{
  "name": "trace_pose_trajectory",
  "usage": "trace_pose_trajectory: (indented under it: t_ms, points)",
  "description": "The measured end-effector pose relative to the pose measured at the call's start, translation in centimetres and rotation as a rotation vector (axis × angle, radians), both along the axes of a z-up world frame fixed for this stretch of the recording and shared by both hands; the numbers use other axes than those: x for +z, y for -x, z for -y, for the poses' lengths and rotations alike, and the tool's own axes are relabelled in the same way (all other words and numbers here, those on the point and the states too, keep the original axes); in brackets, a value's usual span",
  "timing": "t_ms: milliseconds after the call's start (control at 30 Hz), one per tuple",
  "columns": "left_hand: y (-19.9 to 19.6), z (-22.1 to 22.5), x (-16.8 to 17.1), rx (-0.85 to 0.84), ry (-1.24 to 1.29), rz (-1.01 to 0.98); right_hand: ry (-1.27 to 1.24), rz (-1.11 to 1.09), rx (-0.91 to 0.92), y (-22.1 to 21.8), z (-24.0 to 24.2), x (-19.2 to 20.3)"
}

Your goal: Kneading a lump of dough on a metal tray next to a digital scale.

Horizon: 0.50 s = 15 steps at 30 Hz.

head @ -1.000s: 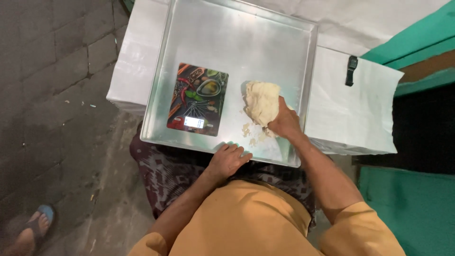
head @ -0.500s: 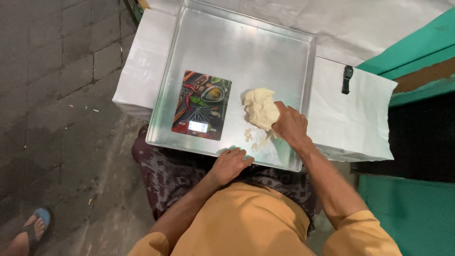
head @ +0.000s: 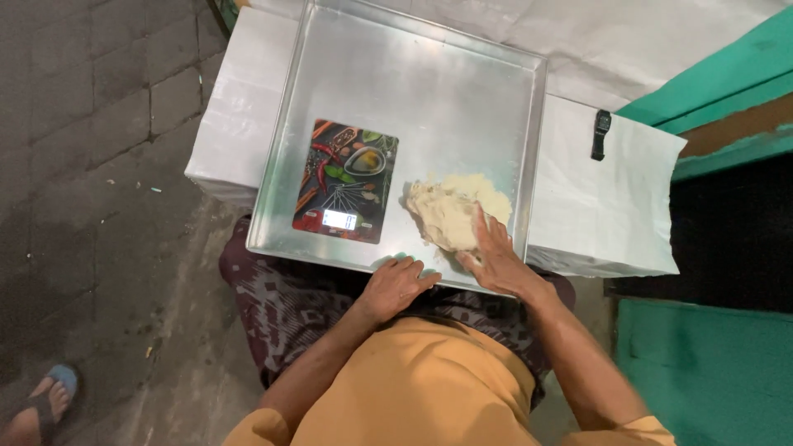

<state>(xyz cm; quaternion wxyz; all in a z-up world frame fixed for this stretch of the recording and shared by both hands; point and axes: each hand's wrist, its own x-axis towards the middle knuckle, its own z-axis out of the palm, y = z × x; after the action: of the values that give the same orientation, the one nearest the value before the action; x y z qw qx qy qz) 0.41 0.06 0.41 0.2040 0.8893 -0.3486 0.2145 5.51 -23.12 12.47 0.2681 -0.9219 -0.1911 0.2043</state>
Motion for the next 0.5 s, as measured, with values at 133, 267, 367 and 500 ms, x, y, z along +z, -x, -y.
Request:
trace_pose_trajectory:
  t_ms: [133,267,367,500]
  points:
    - [-0.1,-0.3,0.7,-0.012,0.021,0.01,-0.148,0.1,-0.024,-0.8,0.5,2.2]
    - [-0.2,-0.6,1.0,-0.029,0.029,-0.016,-0.212,0.144,-0.121,-2.1,1.0,1.8]
    - [-0.1,-0.7,1.0,-0.052,0.022,-0.021,-0.614,0.092,-0.201,-3.1,0.6,0.0]
    - [-0.2,-0.7,0.9,-0.056,0.024,0.004,-1.53,-0.095,-0.613,-7.3,2.9,-8.9]
